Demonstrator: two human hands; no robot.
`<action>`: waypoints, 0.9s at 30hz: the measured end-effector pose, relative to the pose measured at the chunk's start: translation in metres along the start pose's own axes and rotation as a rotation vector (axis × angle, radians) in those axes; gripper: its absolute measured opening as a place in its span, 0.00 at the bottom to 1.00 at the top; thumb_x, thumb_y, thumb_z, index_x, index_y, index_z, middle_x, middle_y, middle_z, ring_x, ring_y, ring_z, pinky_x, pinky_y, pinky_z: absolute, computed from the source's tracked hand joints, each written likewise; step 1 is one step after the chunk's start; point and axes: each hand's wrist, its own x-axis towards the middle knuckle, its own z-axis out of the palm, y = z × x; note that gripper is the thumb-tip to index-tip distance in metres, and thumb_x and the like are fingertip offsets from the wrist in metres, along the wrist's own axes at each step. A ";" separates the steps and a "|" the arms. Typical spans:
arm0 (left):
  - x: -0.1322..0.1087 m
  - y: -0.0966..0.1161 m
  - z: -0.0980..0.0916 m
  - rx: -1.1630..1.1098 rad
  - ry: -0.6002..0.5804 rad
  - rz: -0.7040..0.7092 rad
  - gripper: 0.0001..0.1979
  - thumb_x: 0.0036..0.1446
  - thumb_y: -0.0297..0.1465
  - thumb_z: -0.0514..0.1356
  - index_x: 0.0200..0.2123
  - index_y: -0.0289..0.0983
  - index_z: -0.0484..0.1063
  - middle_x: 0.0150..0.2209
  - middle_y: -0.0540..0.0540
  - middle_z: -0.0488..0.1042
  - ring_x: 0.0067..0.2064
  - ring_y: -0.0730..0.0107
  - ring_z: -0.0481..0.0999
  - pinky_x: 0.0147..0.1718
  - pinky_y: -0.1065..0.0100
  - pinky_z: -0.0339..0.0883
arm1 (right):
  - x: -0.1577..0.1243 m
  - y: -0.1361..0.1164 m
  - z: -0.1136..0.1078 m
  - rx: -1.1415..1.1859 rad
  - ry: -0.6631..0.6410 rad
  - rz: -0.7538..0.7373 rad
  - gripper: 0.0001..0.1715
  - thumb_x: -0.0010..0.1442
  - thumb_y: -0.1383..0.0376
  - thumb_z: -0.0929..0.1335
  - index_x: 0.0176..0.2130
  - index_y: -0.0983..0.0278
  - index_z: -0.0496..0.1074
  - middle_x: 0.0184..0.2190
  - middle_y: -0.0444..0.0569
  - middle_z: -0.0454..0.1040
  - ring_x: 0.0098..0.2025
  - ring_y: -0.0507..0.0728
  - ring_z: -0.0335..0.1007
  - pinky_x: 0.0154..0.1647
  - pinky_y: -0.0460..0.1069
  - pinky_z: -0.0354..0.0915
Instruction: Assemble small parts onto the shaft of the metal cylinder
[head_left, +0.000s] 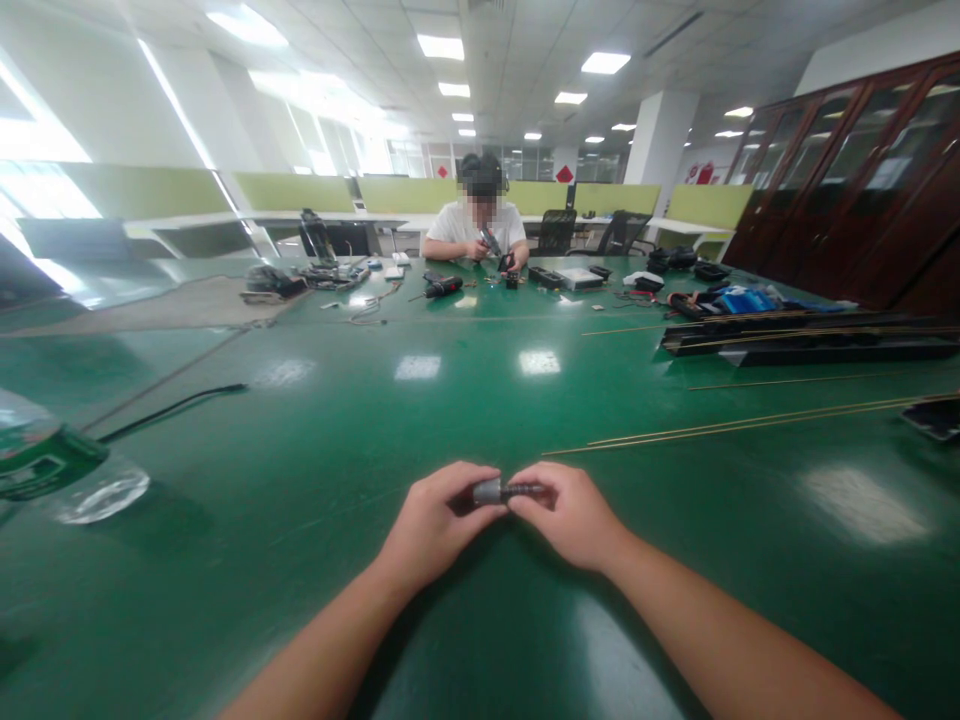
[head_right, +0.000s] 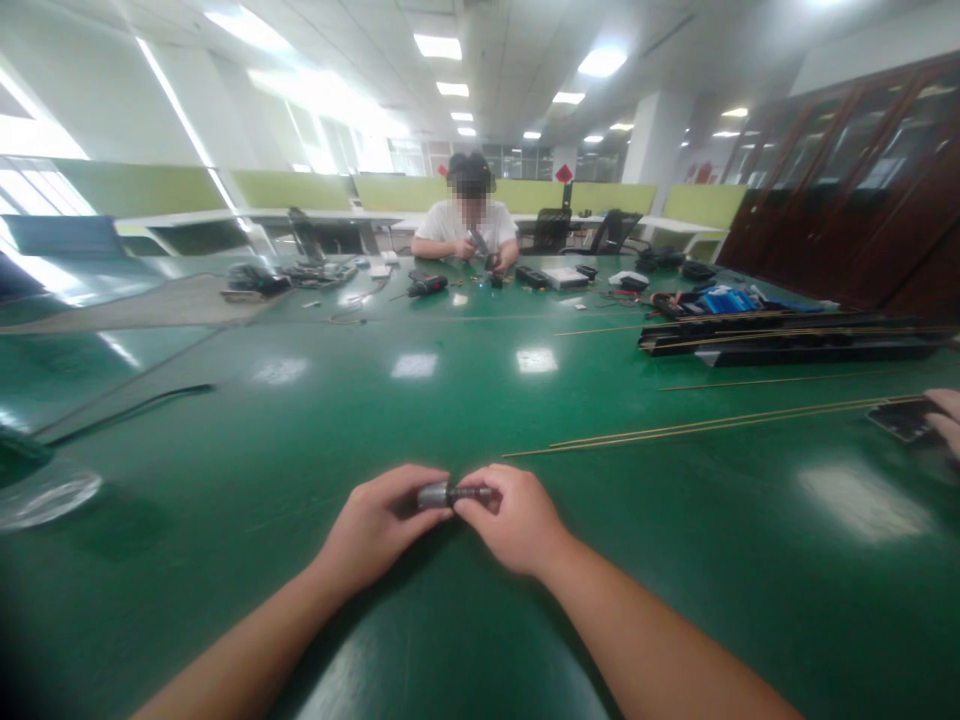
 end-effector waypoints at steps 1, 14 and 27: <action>0.000 0.000 0.000 -0.001 0.001 -0.002 0.12 0.57 0.38 0.67 0.44 0.43 0.77 0.41 0.48 0.79 0.41 0.66 0.78 0.42 0.68 0.69 | 0.000 0.000 0.000 0.002 0.000 0.002 0.09 0.58 0.64 0.71 0.39 0.62 0.80 0.34 0.47 0.79 0.33 0.55 0.73 0.36 0.47 0.67; 0.000 -0.004 0.000 -0.031 0.067 -0.021 0.13 0.55 0.36 0.69 0.44 0.42 0.78 0.41 0.48 0.79 0.41 0.65 0.77 0.42 0.67 0.70 | 0.001 0.004 0.001 0.055 0.067 0.044 0.09 0.58 0.62 0.71 0.38 0.64 0.78 0.32 0.46 0.78 0.30 0.53 0.71 0.33 0.46 0.65; 0.001 0.000 -0.001 -0.080 0.129 -0.088 0.14 0.55 0.37 0.67 0.44 0.41 0.77 0.42 0.45 0.78 0.41 0.63 0.78 0.40 0.65 0.73 | 0.001 0.004 -0.002 0.133 0.093 0.137 0.10 0.60 0.59 0.69 0.37 0.64 0.75 0.25 0.44 0.74 0.23 0.51 0.66 0.24 0.45 0.61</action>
